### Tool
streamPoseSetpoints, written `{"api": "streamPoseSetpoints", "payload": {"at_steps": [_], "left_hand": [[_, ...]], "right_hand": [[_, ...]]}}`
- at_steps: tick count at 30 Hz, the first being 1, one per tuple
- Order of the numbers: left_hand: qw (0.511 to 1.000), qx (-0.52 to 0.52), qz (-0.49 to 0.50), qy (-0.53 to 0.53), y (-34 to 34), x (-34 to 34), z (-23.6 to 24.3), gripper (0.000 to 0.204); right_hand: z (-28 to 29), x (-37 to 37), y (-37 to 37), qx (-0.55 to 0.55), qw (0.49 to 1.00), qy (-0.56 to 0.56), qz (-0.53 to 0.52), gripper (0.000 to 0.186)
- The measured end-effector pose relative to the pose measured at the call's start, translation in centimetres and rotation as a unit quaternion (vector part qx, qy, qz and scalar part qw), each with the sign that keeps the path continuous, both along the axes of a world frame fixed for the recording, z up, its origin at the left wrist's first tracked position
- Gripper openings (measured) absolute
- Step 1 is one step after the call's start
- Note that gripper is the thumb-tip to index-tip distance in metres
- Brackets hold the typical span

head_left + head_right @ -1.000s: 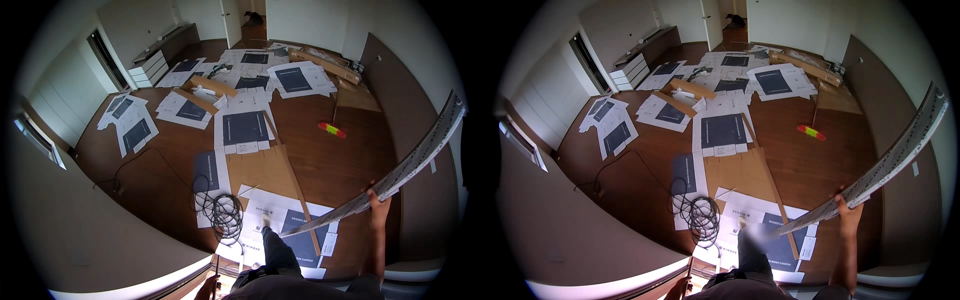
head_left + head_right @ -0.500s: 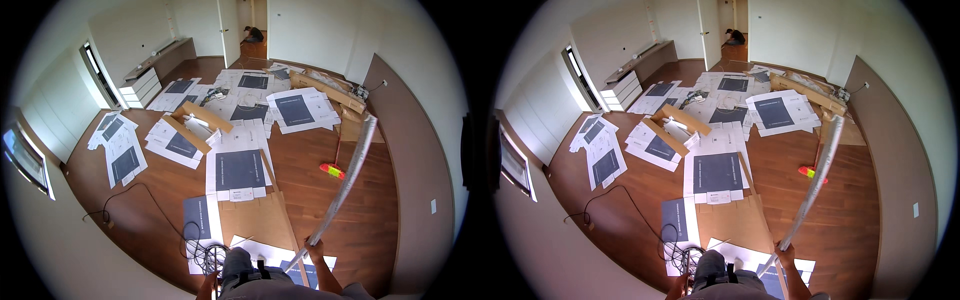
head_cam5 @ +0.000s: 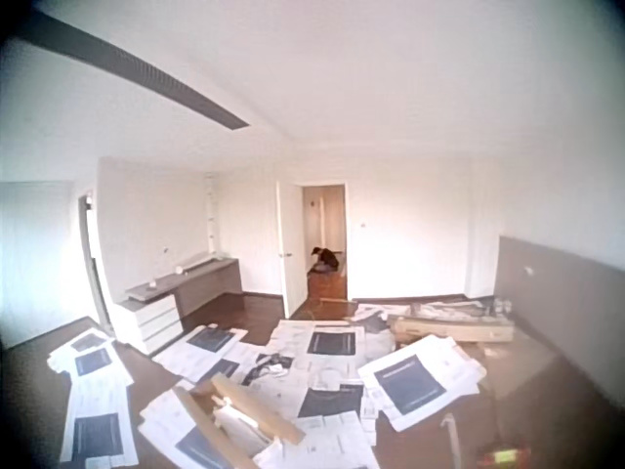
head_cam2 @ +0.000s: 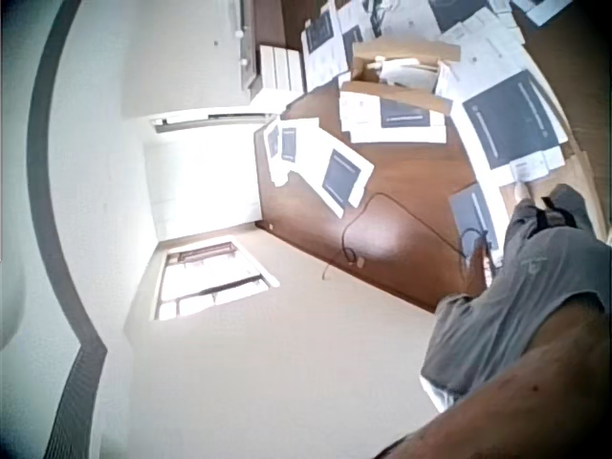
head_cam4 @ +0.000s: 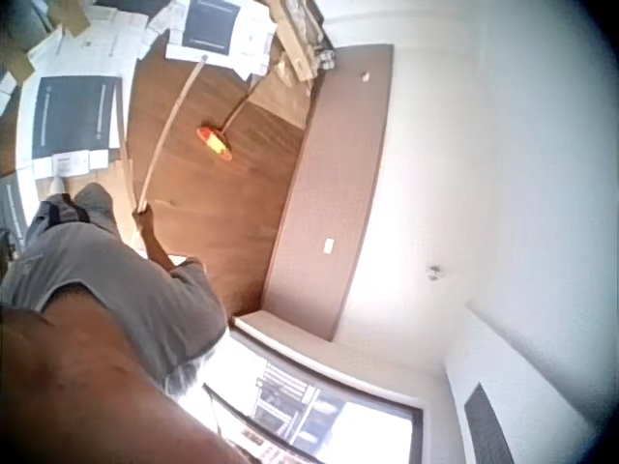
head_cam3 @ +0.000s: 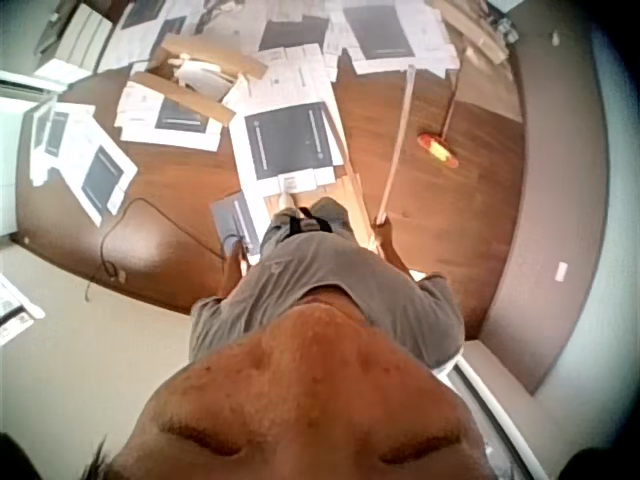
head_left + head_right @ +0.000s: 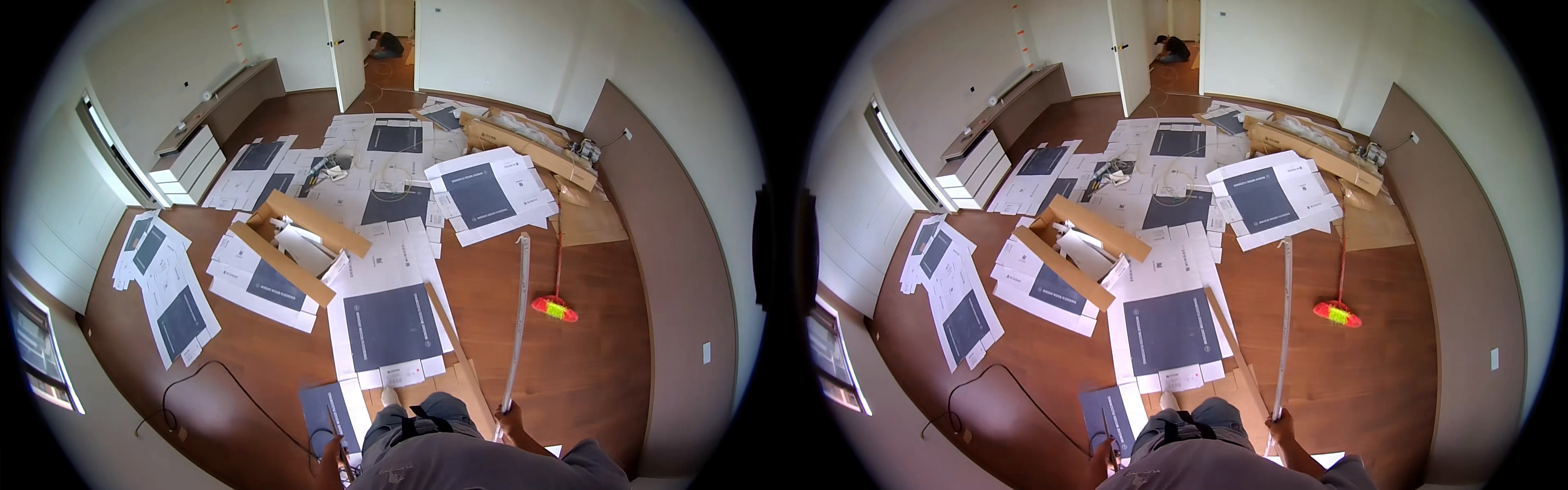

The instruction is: The person cuts wooden floorboards using a miter saw on a balcony, carries them inside, and fits them against the wall in a room, marking them with a pencil.

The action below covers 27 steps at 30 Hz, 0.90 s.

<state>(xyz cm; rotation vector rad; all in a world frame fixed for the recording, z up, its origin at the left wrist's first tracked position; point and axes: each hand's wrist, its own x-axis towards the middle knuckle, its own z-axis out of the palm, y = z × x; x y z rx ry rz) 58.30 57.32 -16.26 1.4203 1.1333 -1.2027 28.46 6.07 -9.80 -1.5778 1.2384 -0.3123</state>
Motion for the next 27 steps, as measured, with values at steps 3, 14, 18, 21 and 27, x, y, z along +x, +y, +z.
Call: {"api": "streamPoseSetpoints", "payload": {"at_steps": [3,14,18,21,27], "left_hand": [[0.997,0.015,-0.030,-0.073,-4.3,11.6,2.1,0.039],[0.992,-0.017,-0.096,-0.084,-23.4,47.3,2.5,0.042],[0.998,-0.062,-0.008,-0.005,-28.8,53.8,3.6,0.043],[0.996,-0.010,-0.067,-0.062,-36.2,58.6,6.6,0.046],[0.987,0.045,-0.148,-0.034,-45.8,70.1,1.5,0.048]], "right_hand": [[1.0,6.7,-2.1,-0.024,0.997,0.065,0.020,0.023],[2.5,40.5,-20.9,-0.062,0.969,0.225,0.080,0.035],[6.3,55.1,-30.1,-0.083,0.964,0.231,0.104,0.035],[8.6,64.5,-37.4,-0.076,0.967,0.214,0.114,0.038],[8.1,82.3,-50.8,-0.076,0.966,0.227,0.098,0.039]]}}
